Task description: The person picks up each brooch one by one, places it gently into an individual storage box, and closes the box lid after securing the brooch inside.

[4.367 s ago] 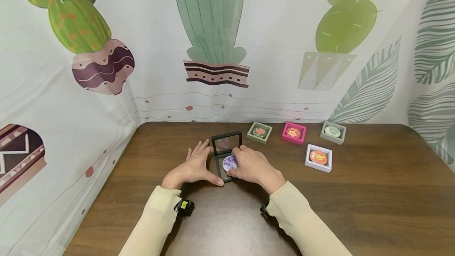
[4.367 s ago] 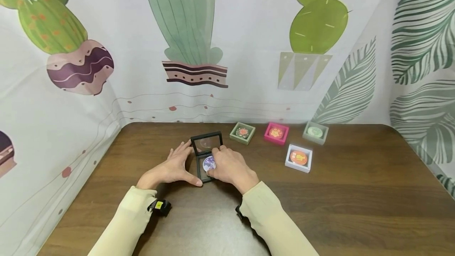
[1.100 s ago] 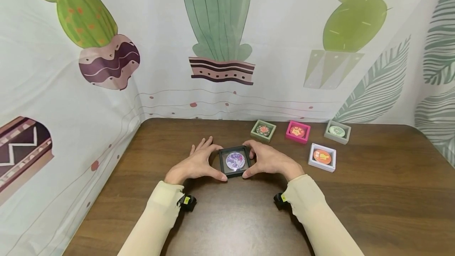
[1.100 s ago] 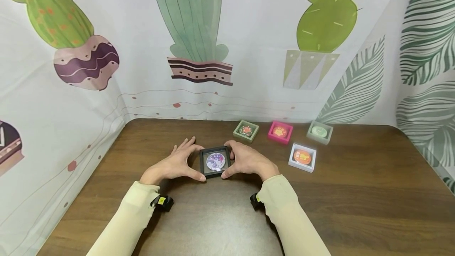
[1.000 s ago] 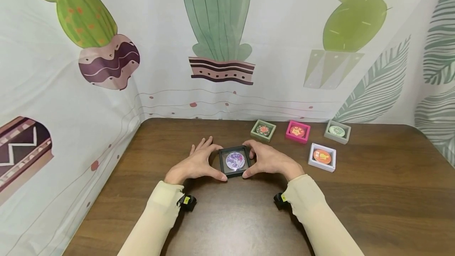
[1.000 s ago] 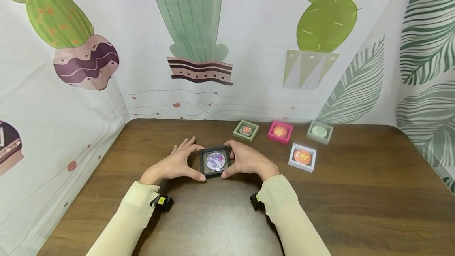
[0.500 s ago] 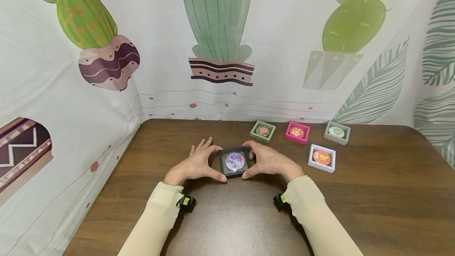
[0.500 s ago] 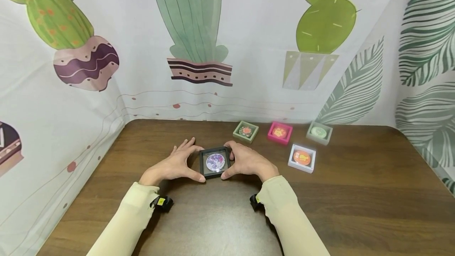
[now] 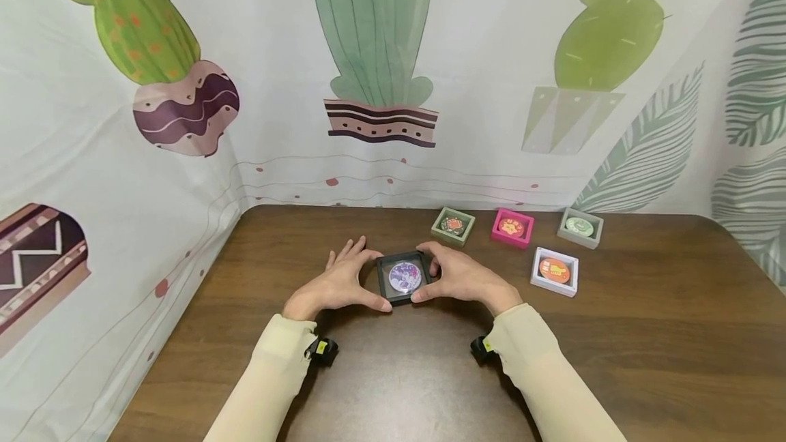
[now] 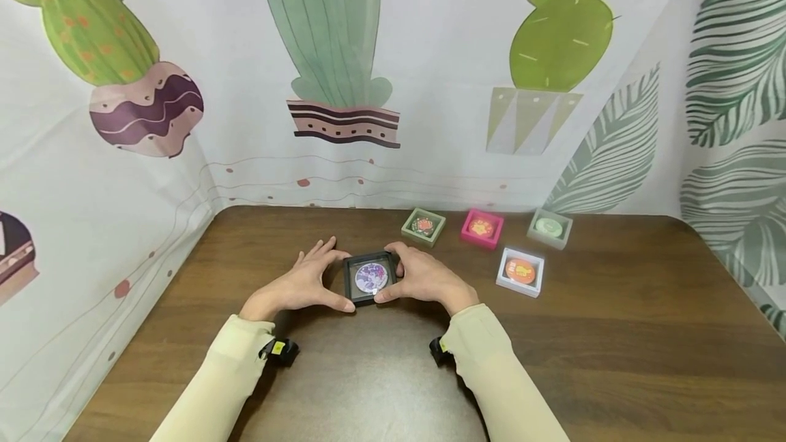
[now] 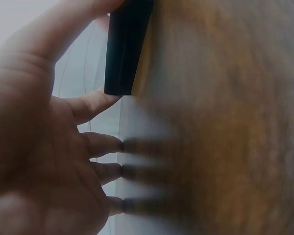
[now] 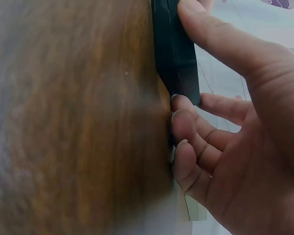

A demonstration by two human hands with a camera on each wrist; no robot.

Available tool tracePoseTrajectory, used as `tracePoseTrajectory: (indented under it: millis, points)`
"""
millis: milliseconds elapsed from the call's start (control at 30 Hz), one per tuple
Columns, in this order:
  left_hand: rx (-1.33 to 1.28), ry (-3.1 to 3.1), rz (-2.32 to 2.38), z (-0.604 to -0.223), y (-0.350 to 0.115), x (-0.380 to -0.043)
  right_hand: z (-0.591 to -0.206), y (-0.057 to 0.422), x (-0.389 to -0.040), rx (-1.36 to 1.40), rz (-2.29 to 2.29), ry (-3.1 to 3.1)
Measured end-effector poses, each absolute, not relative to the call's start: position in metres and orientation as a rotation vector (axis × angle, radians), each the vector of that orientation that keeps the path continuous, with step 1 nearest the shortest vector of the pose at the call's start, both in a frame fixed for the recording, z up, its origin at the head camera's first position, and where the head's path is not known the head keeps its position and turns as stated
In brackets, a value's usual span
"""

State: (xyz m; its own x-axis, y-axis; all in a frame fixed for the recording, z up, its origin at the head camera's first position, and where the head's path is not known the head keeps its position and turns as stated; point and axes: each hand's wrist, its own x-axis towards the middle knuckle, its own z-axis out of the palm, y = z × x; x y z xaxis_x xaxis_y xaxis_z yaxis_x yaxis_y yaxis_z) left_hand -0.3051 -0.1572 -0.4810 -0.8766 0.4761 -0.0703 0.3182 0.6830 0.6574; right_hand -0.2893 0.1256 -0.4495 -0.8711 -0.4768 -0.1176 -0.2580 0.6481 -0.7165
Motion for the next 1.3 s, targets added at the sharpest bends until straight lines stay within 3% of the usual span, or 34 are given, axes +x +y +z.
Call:
tracePoseTrajectory:
  millis: [167, 500, 900, 1167, 1300]
  points:
    - [0.633, 2.670, 0.951, -0.484, -0.156, -0.307, -0.448, 0.126, -0.288, -0.581, -1.037, 2.581]
    - [0.656, 2.658, 0.893, -0.456, -0.140, -0.289, -0.448, 0.132, -0.286, -0.549, -1.004, 2.608]
    - [0.659, 2.733, 0.872, -0.480, -0.135, -0.299, -0.444, 0.143, -0.277, -0.527, -0.914, 2.736]
    - [0.625, 2.694, 0.862, -0.463, -0.123, -0.289, -0.445, 0.153, -0.269, -0.545, -0.816, 2.840]
    - [0.608, 2.704, 0.816, -0.474, -0.119, -0.294, -0.445, 0.158, -0.265, -0.583, -0.759, 2.885]
